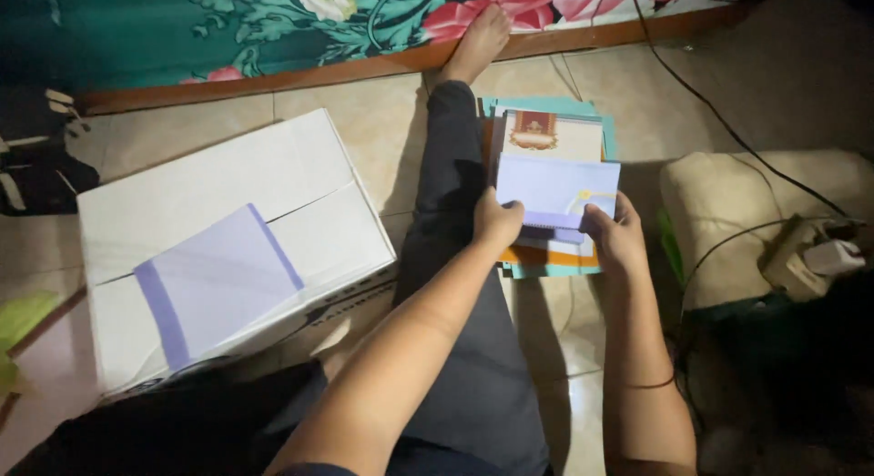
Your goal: The person is sitting on the floor, folding paper folders and placing them into a white cardboard box.
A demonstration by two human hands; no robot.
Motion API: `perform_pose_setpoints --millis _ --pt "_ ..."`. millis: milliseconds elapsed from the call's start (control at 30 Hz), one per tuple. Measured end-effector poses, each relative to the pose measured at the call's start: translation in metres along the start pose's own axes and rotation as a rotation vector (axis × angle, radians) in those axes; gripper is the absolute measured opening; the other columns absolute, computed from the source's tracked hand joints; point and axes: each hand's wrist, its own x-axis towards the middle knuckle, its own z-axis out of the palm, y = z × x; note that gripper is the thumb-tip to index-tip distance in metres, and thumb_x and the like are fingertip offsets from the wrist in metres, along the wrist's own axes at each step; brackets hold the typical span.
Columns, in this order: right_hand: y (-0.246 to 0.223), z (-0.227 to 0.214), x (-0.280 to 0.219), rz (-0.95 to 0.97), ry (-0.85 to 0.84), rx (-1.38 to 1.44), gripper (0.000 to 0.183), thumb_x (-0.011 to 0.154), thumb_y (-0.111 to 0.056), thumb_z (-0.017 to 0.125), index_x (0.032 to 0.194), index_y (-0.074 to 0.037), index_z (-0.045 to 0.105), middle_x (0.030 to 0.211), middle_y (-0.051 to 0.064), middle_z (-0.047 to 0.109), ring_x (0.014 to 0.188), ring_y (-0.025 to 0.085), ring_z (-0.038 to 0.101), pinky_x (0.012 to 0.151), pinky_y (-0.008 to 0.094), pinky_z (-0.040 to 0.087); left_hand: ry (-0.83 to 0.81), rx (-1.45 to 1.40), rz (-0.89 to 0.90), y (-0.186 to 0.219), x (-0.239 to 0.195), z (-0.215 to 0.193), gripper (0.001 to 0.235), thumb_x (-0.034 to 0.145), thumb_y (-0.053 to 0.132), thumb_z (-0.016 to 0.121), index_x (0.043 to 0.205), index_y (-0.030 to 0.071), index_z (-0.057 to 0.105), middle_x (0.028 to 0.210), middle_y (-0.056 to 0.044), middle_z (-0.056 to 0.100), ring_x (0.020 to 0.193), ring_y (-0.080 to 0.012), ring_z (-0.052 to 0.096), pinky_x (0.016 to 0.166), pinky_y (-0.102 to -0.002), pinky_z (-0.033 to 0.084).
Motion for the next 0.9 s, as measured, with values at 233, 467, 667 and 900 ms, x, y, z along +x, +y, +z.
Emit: perform_pose_setpoints --millis 233,467,667,900 --pt "0.073 -0.036 0.051 0.065 0.027 -0.227 0.045 0.095 0.0 0.07 0.137 0.005 0.055 0.094 0.023 0.065 0.08 0.033 0.071 0.072 0.052 0.06 0.16 0.239 0.065 -0.065 0.069 0.063 0.055 0.076 0.021 0.072 0.125 -0.004 0.067 0.113 -0.024 0.071 0.118 -0.039 0.067 0.103 -0.047 0.055" --pt "0.14 -0.039 0.064 0.184 0.173 -0.798 0.06 0.086 -0.031 0.082 0.135 -0.001 0.064 0.119 0.025 0.065 0.116 0.046 0.062 0.092 0.059 0.051 0.045 0.534 0.119 -0.056 0.057 0.055 0.044 0.088 0.012 0.071 0.126 -0.008 0.06 0.117 -0.025 0.067 0.114 -0.0412 0.068 0.09 -0.053 0.061" --pt "0.102 -0.02 0.053 0.157 0.181 -0.903 0.067 0.089 -0.029 0.08 0.143 0.003 0.057 0.127 0.028 0.057 0.12 0.049 0.057 0.095 0.061 0.05 -0.124 0.524 0.027 -0.077 0.072 0.058 0.081 0.09 0.012 0.066 0.155 -0.008 0.023 0.148 -0.028 0.049 0.134 -0.0423 0.054 0.104 -0.062 0.051" --pt "0.14 -0.032 0.075 0.11 0.195 -1.034 0.053 0.09 -0.04 0.074 0.129 -0.006 0.064 0.113 0.028 0.07 0.111 0.047 0.065 0.089 0.059 0.053 -0.162 0.372 -0.033 -0.06 0.058 0.034 0.078 0.086 0.022 0.067 0.153 -0.004 0.038 0.148 -0.023 0.053 0.14 -0.0365 0.05 0.116 -0.054 0.043"
